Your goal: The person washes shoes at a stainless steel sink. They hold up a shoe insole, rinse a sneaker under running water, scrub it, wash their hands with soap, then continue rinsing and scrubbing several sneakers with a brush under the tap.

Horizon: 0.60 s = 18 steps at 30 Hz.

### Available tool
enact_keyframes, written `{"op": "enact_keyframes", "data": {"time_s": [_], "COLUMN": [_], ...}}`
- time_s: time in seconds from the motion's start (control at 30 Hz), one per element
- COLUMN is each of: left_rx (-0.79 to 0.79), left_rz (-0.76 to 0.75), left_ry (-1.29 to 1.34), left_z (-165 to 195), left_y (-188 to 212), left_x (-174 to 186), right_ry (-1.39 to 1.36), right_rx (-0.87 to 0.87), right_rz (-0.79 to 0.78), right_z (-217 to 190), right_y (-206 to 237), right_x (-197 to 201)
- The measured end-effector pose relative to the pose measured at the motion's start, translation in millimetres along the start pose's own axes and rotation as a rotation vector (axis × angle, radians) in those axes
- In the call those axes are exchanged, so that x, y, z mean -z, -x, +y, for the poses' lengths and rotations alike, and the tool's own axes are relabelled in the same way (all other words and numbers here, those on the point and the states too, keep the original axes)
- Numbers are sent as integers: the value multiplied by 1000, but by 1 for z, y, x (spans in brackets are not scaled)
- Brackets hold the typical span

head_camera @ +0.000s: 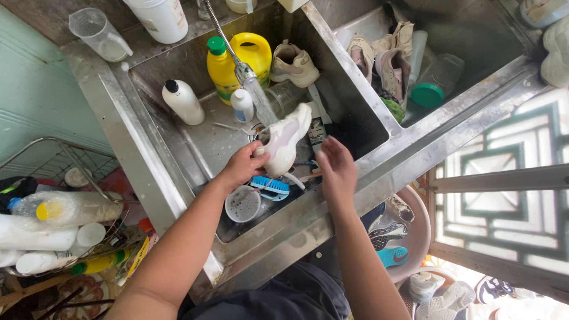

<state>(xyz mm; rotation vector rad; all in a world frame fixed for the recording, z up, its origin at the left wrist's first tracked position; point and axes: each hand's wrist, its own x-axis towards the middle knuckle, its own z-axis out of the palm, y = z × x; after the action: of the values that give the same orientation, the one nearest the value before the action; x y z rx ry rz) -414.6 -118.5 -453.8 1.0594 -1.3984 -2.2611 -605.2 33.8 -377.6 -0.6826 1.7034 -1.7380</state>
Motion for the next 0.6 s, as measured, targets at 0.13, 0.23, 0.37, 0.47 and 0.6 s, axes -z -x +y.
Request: {"op": "enact_keyframes", "data": {"time_s": [0.13,0.23,0.37,0.47,0.6], "left_rx": [-104,-143,-171,-188,-151], "left_rz": [-103,-159,-117,-6,-99], "left_ry": [96,163,306,355,549], "left_z": [8,16,17,10,6], "left_y": [-6,-21,-51,-73,-88], "left_x": [10,15,10,5,3], "right_ry": [-156,-198,-89,36,242], "right_rx": [-688,-501,-192,34,427], "right_rz": [-61,-185,-14,59,133], "right_z": [6,9,8,7,4], "right_y": [-51,-65,-70,-72,-71], "right_x": [-60,-83,-98,-104,-108]}}
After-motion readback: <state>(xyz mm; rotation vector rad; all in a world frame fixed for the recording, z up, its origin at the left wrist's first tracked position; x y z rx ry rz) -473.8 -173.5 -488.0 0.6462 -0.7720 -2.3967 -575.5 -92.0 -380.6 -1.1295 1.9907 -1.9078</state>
